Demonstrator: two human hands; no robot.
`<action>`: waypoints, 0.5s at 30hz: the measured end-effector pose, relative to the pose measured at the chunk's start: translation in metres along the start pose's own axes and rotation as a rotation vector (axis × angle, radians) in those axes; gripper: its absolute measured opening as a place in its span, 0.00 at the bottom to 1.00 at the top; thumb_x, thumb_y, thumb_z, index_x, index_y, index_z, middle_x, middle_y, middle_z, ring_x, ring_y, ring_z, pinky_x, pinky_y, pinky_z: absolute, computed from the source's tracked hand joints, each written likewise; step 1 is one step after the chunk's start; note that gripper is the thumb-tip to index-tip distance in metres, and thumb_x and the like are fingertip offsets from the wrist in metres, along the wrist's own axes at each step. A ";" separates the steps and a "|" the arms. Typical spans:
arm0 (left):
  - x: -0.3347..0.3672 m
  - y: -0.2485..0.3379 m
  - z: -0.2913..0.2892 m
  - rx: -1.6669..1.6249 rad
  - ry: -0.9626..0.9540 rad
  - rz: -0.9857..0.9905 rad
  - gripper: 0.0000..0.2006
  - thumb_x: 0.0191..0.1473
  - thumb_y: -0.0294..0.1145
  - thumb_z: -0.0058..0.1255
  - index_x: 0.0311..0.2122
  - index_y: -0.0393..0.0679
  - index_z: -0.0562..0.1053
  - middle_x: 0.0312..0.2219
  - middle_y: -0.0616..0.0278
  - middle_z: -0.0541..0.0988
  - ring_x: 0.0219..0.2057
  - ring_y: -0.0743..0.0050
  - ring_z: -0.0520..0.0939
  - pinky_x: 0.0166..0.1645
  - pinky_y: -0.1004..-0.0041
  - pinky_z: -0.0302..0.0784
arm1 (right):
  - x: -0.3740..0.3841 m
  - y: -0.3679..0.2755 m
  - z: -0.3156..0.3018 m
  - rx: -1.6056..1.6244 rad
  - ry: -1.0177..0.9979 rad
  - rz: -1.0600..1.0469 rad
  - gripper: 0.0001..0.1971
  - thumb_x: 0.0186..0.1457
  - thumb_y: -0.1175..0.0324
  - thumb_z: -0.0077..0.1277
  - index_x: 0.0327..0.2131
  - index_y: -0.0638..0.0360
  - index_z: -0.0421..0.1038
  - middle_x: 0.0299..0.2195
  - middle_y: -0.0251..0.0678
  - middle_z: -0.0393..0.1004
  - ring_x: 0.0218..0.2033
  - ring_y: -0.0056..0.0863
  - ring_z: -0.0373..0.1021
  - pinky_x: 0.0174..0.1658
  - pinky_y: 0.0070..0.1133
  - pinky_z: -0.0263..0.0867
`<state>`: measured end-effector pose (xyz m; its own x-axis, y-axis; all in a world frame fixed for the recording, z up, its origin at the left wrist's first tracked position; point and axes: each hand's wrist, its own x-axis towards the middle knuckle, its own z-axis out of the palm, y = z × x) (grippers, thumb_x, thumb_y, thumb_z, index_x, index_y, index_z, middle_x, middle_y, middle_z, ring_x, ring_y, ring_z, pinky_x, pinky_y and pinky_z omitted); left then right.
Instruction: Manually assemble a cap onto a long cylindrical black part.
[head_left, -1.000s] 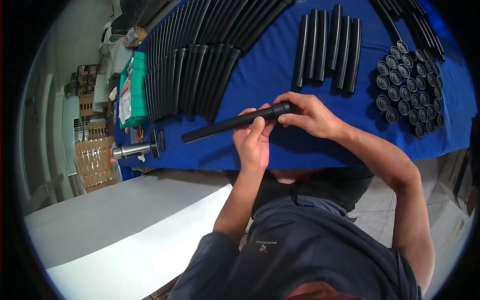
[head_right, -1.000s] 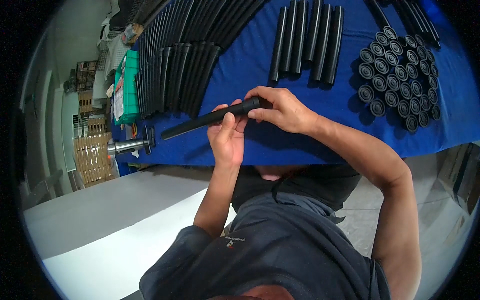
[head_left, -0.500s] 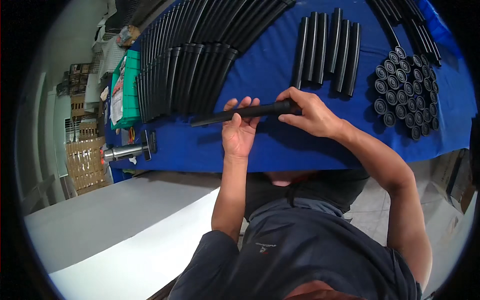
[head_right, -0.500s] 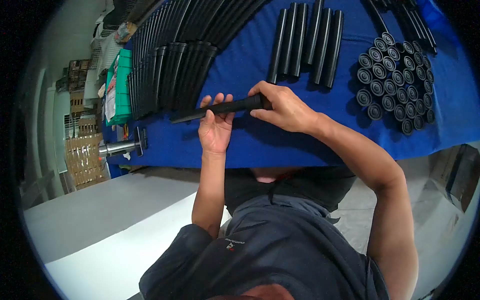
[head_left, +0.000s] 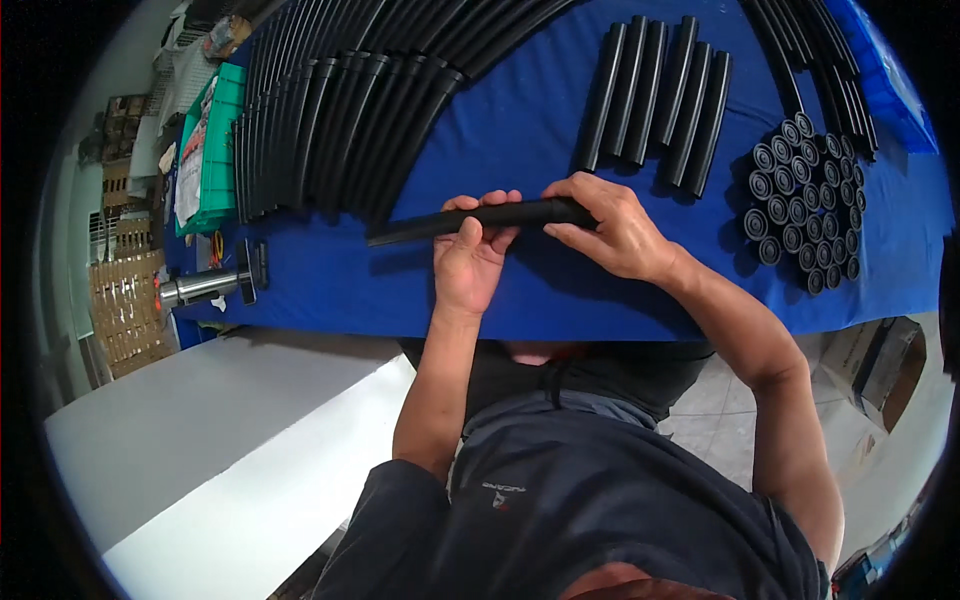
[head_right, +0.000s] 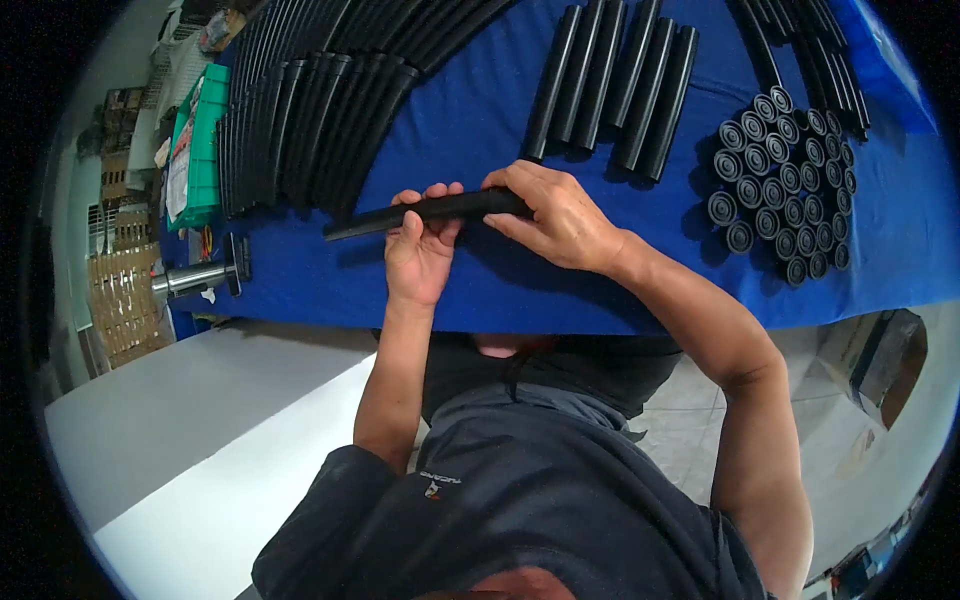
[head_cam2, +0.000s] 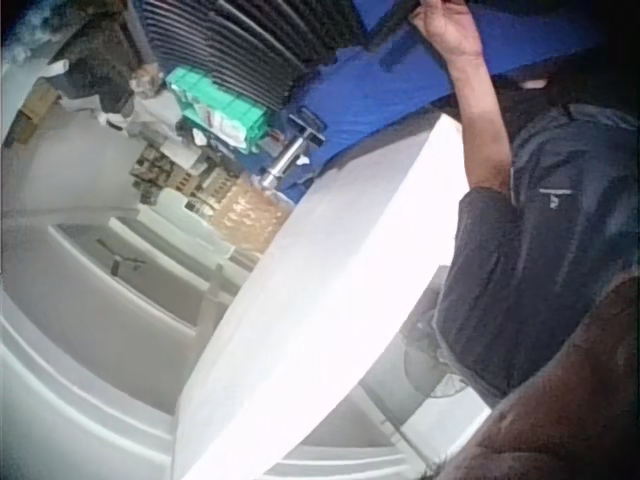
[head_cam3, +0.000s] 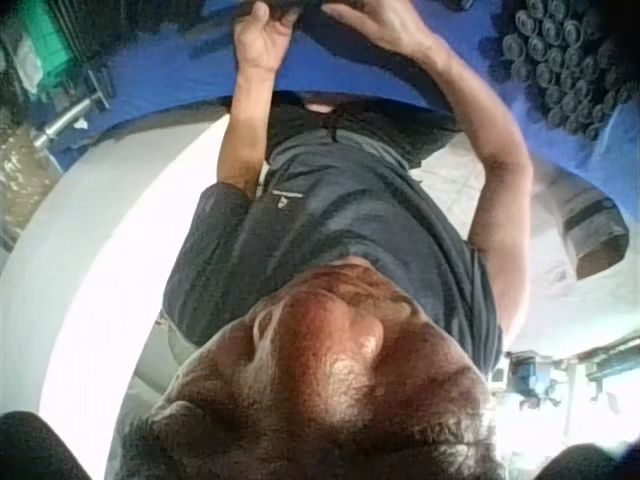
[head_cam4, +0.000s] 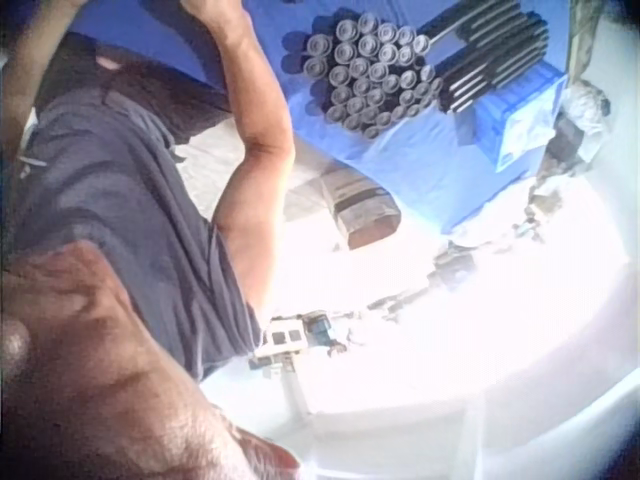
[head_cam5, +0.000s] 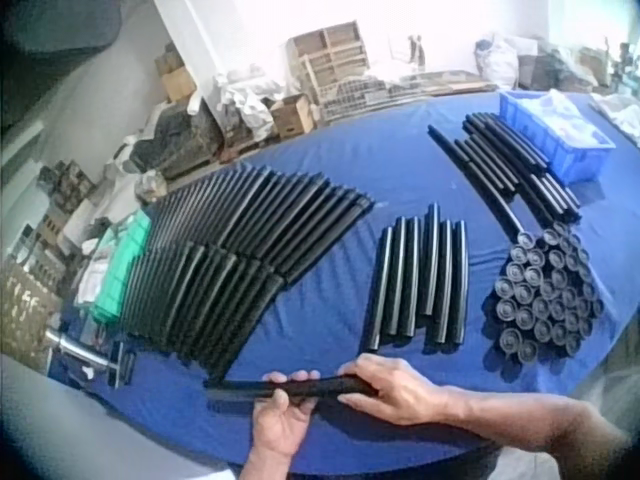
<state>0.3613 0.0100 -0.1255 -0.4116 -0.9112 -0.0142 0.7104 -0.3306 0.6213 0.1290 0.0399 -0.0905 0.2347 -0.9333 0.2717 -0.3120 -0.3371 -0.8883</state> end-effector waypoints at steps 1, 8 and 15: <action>-0.001 0.000 -0.001 -0.009 -0.002 -0.004 0.11 0.60 0.28 0.53 0.47 0.44 0.73 0.50 0.47 0.77 0.57 0.47 0.74 0.59 0.54 0.76 | 0.000 0.000 0.000 -0.018 -0.004 0.000 0.16 0.53 0.69 0.59 0.44 0.64 0.71 0.31 0.45 0.72 0.30 0.42 0.71 0.35 0.31 0.67; 0.001 0.007 0.005 -0.094 -0.058 -0.083 0.12 0.57 0.22 0.52 0.47 0.43 0.72 0.50 0.48 0.77 0.59 0.48 0.72 0.63 0.52 0.71 | -0.001 -0.003 0.003 0.257 0.067 0.059 0.19 0.52 0.68 0.62 0.45 0.66 0.71 0.33 0.40 0.77 0.32 0.27 0.75 0.34 0.24 0.69; 0.004 0.007 0.003 -0.052 -0.015 -0.088 0.13 0.54 0.19 0.54 0.45 0.43 0.72 0.48 0.47 0.78 0.57 0.47 0.74 0.60 0.54 0.75 | 0.005 -0.003 0.000 0.431 -0.142 0.407 0.15 0.56 0.72 0.59 0.45 0.67 0.71 0.28 0.30 0.75 0.27 0.15 0.72 0.31 0.15 0.71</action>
<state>0.3631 0.0042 -0.1188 -0.4821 -0.8744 -0.0553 0.6994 -0.4221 0.5768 0.1310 0.0361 -0.0864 0.3044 -0.9411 -0.1470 -0.0086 0.1516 -0.9884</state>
